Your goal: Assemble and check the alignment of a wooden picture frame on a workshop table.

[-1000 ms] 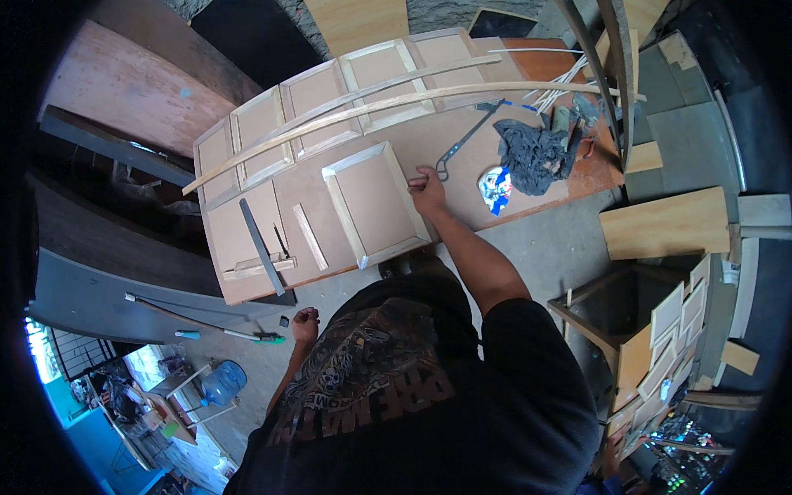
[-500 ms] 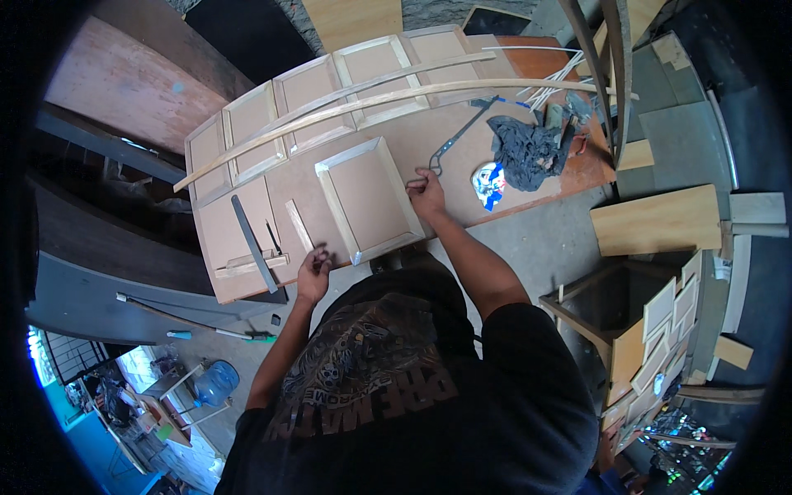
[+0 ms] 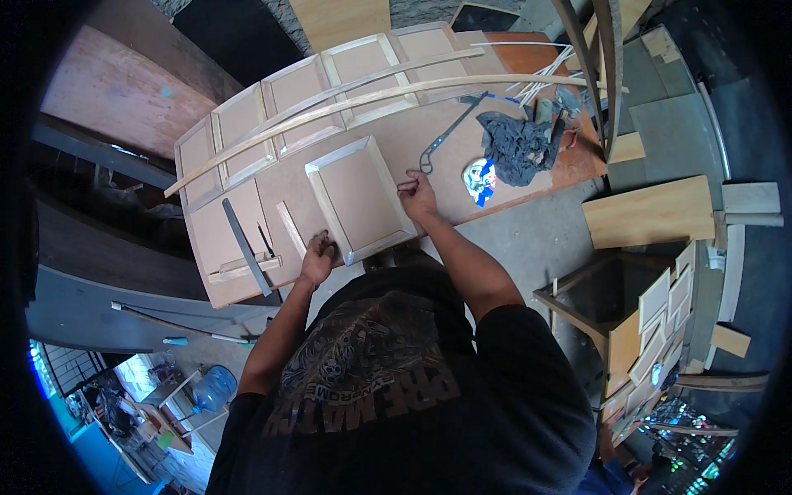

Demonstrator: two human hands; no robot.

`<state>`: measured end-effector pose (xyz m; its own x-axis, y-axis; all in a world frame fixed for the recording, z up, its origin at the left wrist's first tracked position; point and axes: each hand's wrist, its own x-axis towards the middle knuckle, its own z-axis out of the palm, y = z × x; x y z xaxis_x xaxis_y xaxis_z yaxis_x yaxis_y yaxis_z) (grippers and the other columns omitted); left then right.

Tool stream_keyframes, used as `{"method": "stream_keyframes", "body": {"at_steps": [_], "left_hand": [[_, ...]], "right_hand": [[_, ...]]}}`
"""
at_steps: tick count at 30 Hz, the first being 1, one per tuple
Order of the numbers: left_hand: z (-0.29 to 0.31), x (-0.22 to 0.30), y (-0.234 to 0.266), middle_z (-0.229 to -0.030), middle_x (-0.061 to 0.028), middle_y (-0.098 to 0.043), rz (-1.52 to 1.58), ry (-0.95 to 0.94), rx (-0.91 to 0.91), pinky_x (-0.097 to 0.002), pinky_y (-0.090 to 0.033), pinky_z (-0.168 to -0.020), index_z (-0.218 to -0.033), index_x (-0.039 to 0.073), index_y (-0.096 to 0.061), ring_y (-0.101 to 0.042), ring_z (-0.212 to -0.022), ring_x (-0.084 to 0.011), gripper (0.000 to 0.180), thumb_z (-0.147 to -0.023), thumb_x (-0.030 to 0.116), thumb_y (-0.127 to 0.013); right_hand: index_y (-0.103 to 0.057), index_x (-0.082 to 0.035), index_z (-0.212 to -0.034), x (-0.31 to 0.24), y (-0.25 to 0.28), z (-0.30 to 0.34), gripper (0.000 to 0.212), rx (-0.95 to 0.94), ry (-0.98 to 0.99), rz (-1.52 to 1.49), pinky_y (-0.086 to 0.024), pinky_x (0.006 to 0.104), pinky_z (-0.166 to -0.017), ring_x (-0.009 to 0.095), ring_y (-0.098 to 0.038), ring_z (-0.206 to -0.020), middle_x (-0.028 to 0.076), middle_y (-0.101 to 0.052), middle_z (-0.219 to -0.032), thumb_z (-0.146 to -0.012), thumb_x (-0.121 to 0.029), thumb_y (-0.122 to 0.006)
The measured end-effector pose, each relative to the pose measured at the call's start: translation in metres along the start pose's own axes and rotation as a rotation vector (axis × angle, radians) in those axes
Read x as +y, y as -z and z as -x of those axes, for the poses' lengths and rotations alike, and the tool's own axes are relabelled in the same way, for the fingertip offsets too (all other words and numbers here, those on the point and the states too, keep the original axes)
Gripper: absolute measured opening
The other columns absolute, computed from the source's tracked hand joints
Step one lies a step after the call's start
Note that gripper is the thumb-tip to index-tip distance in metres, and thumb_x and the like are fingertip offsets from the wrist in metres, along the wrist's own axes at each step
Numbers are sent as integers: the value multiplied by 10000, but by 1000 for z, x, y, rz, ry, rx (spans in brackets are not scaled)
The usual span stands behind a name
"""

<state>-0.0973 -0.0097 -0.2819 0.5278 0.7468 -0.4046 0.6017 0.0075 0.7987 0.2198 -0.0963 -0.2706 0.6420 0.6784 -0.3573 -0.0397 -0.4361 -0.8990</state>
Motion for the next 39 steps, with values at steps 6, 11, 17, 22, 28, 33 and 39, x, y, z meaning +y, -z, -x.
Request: {"method": "stream_keyframes", "body": {"at_steps": [6, 11, 17, 22, 28, 33, 39], "left_hand": [[2, 13, 3, -1329, -233, -519, -64, -14, -42, -393, -437, -1079, -1419, -27, -492, -554, -1217, -364, 517, -933, 136, -559], [5, 28, 6, -1307, -220, -517, -59, 25, -60, -383, -438, -1078, -1414, -30, -498, -562, -1191, -358, 513, -931, 135, -550], [2, 16, 4, -1305, -209, -502, -101, -13, -53, -370, -438, -1075, -1420, -38, -488, -561, -1191, -340, 523, -931, 136, -546], [3, 39, 7, -1322, -203, -488, -97, 28, -101, -371, -425, -1087, -1416, -55, -483, -544, -1214, -343, 526, -929, 133, -541], [4, 51, 9, -1307, -203, -491, -125, 6, -127, -369, -408, -1100, -1405, -65, -489, -516, -1230, -336, 519, -920, 111, -543], [-3, 29, 4, -1293, -203, -501, -47, -7, -103, -367, -408, -1102, -1407, -71, -485, -516, -1227, -340, 528, -917, 114, -551], [-6, 28, 4, -1298, -203, -506, -81, 22, -136, -366, -413, -1104, -1420, -83, -470, -526, -1223, -340, 549, -917, 118, -560]], "right_hand": [[-464, -37, -1383, 4, 0, -1, 593, 8, 16, 15, -541, 302, -861, 163, -661, -932, 88, -710, -1047, -847, 22, -711], [-476, -33, -1376, 7, -1, 0, 586, 31, 53, 47, -545, 303, -859, 163, -667, -920, 89, -713, -1041, -842, 2, -715], [-498, -49, -1360, 2, -4, 6, 564, 54, 100, 43, -552, 305, -832, 160, -671, -863, 73, -714, -968, -840, -19, -713], [-500, -46, -1360, 8, -3, 4, 562, 54, 100, -5, -554, 305, -828, 161, -675, -856, 73, -716, -969, -840, -20, -714], [-509, -41, -1354, 6, -3, 4, 557, 56, 106, 44, -557, 303, -825, 163, -680, -853, 85, -725, -987, -838, -24, -717], [-506, -40, -1355, 4, -4, 5, 558, 40, 98, 16, -561, 305, -824, 166, -683, -854, 87, -728, -998, -837, -22, -711], [-497, -35, -1363, 7, -5, 4, 556, 44, 113, 28, -561, 298, -814, 159, -677, -847, 81, -724, -985, -842, -9, -690]]}}
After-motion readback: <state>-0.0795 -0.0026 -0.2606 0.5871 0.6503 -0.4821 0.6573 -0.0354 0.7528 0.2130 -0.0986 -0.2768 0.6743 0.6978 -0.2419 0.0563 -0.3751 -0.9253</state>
